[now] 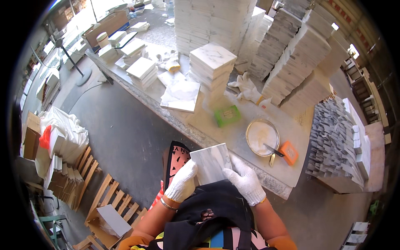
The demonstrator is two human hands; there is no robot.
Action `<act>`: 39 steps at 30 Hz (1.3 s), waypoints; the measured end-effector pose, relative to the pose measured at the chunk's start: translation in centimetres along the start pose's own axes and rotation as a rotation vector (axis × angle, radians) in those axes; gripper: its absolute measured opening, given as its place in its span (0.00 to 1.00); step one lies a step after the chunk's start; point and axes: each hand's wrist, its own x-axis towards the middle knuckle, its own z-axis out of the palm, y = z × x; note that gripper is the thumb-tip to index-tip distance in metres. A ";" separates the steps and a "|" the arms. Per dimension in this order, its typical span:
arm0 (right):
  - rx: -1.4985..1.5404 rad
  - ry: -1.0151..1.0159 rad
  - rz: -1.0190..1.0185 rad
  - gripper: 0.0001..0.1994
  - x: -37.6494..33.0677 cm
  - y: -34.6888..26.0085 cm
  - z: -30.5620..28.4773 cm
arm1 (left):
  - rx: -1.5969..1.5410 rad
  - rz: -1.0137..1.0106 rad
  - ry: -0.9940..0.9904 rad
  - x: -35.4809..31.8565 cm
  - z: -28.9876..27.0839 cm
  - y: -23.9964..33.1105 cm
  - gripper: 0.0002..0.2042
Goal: The person smooths the edges of small white stone tiles using a metal scraper and then rubs the surfaces with green and orange sanding blocks. The person also applies a white paste from a metal bowl onto the tiles using the scraper. The finished tiles are stacked on the workbench.
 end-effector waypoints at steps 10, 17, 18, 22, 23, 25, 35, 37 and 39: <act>0.172 -0.025 0.080 0.23 -1.1 -1.2 0.5 | -0.135 -0.145 -0.147 0.0 -0.2 1.7 0.37; 0.208 0.036 0.057 0.23 -1.5 -1.7 1.1 | -0.113 -0.095 -0.129 1.1 0.3 1.6 0.35; 0.209 0.051 0.055 0.23 -1.5 -1.7 1.0 | -0.106 -0.071 -0.121 1.1 0.4 1.4 0.35; 0.190 0.127 0.015 0.21 -1.1 -1.9 0.2 | 0.148 -0.218 -0.178 1.7 -1.1 0.7 0.33; 0.178 0.155 -0.004 0.20 -1.0 -2.1 -0.2 | 0.192 -0.193 -0.157 1.2 -0.6 0.2 0.31; 0.257 0.184 -0.037 0.21 -0.2 -0.5 -1.2 | 0.227 -0.257 -0.209 0.8 -0.5 -0.5 0.31; 0.320 0.148 -0.051 0.18 0.4 -0.1 -2.7 | 0.126 -0.027 -0.171 3.6 1.7 2.1 0.39; 0.337 0.094 -0.025 0.21 0.9 0.2 -2.3 | 0.194 -0.016 -0.122 4.6 1.8 2.3 0.29; 0.300 0.052 -0.024 0.23 0.5 -0.4 -2.2 | 0.403 0.039 -0.103 4.7 2.3 2.2 0.29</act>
